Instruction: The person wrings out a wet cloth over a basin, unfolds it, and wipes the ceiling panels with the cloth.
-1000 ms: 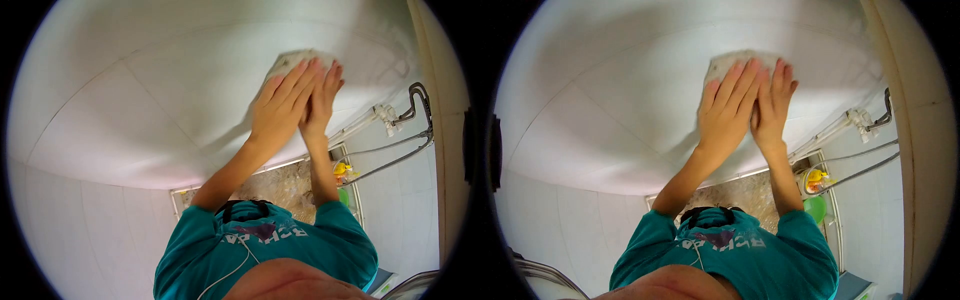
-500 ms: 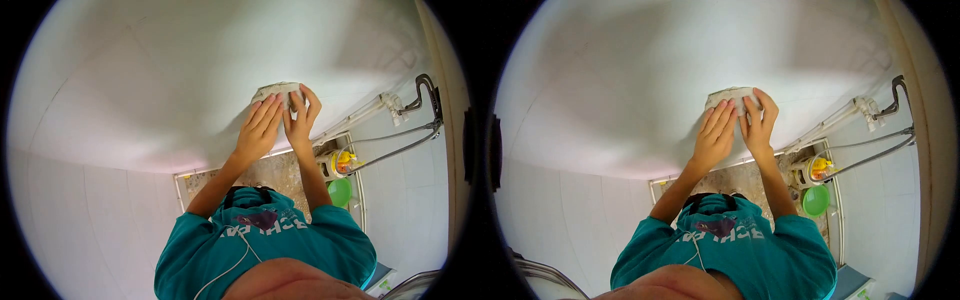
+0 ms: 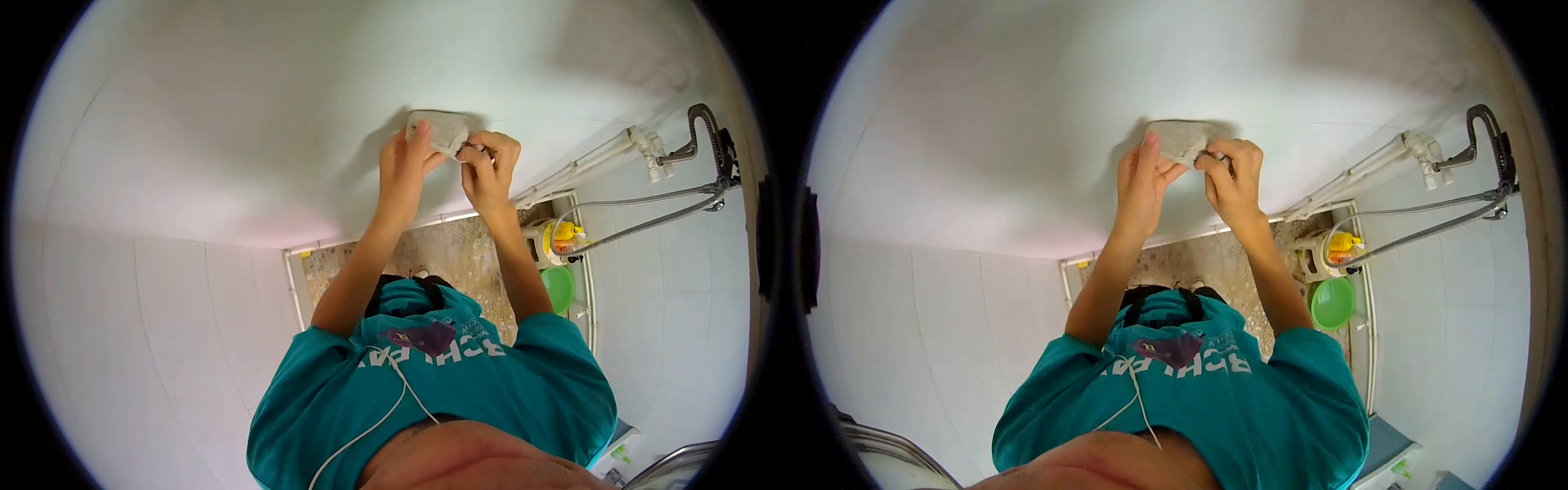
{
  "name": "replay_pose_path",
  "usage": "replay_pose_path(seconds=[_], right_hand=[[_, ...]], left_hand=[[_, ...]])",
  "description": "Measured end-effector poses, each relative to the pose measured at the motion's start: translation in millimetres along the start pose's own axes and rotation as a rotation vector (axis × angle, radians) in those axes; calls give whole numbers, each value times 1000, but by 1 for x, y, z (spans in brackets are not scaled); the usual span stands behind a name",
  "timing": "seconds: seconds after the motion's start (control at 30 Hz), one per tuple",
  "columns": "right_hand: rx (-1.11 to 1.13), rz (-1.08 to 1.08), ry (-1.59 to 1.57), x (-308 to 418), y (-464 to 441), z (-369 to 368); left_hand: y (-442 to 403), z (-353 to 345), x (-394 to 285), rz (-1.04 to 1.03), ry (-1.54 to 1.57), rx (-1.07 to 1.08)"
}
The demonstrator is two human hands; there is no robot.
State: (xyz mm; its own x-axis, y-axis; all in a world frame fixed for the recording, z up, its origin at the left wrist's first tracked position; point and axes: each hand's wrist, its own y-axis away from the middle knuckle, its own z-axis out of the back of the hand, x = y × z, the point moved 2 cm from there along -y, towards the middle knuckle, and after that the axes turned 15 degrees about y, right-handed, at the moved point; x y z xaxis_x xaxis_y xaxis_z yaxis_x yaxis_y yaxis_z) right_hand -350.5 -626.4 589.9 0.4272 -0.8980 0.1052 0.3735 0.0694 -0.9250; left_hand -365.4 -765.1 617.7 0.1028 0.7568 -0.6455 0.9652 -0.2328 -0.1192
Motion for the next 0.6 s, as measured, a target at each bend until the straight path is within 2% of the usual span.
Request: replay_pose_path(seconds=[0.23,0.43,0.5,0.53,0.6], right_hand=[[109,0,52,21,21,21],[121,-242,92,60,51,57],[178,-380,74,83,51,74],[169,-402,114,94,54,78],[138,-582,190,114,63,85]], left_hand=[[15,22,5,40,73,-51],[40,32,8,217,138,41],[51,36,10,290,124,102],[57,37,12,328,110,136],[71,47,16,429,119,186]])
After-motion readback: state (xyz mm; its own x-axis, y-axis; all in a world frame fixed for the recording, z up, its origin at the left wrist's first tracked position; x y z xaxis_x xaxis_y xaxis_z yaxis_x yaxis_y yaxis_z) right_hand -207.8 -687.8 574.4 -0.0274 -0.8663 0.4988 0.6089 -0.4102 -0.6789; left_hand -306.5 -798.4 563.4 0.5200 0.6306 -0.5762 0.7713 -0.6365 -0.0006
